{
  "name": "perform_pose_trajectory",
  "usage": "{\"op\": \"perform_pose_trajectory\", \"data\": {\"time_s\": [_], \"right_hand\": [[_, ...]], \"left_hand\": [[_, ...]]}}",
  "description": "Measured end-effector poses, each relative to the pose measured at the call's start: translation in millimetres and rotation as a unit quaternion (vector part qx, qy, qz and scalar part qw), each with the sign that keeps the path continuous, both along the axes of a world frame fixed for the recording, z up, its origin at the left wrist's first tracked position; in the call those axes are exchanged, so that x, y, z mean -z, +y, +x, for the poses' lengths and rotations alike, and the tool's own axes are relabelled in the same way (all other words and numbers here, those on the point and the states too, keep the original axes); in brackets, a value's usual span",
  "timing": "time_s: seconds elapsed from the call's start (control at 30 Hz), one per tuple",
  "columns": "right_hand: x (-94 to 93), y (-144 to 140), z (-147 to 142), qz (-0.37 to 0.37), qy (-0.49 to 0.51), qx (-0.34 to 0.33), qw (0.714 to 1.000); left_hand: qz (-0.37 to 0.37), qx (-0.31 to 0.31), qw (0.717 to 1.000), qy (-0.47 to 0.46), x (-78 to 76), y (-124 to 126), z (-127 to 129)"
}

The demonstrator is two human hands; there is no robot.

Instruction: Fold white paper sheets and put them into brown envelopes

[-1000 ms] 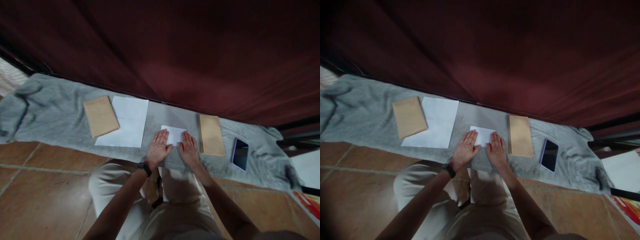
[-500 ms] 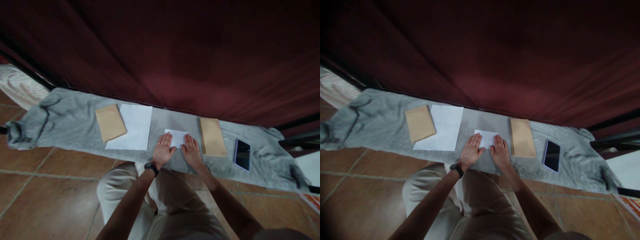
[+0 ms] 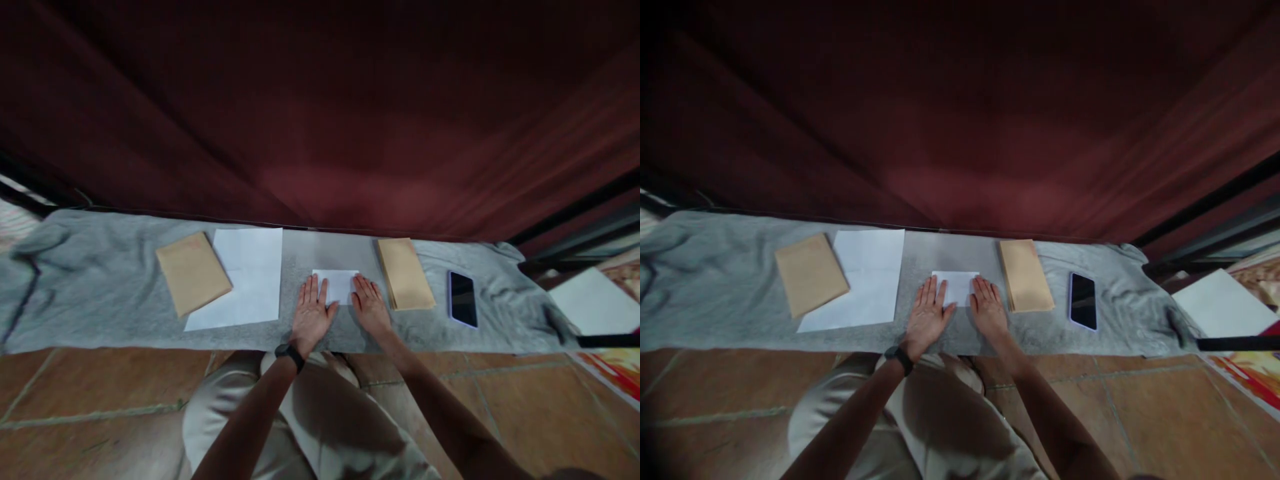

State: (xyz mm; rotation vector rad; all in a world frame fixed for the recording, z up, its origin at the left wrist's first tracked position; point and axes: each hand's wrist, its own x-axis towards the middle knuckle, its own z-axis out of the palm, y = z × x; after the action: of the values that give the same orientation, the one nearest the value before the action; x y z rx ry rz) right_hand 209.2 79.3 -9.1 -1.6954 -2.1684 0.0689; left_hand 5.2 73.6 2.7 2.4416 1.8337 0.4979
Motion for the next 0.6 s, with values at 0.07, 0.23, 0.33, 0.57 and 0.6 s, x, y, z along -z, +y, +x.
{"op": "perform_pose_trajectory", "data": {"time_s": [0.07,0.23,0.33,0.57,0.6], "right_hand": [[0.6,0.4,-0.2,-0.002,0.003,0.003,1.0],[3.2,1.1,-0.5,0.003,0.01,0.013,1.0],[3.3,0.8,-0.7,0.008,0.002,0.027,1.0],[-0.3,-0.4,-2.3,0.028,0.002,0.05,0.998],[-0.7,-0.6,-2.2,0.028,0.002,0.049,0.998]], "left_hand": [[0.01,0.001,1.0,-0.005,1.8,0.3,-0.2],[0.021,0.007,1.0,-0.004,4.5,0.8,-0.4],[0.018,0.005,1.0,0.006,5.1,1.4,-0.1],[0.03,0.01,0.999,0.033,4.0,1.9,1.1],[0.029,0.011,0.999,0.037,3.2,1.2,1.9]]}}
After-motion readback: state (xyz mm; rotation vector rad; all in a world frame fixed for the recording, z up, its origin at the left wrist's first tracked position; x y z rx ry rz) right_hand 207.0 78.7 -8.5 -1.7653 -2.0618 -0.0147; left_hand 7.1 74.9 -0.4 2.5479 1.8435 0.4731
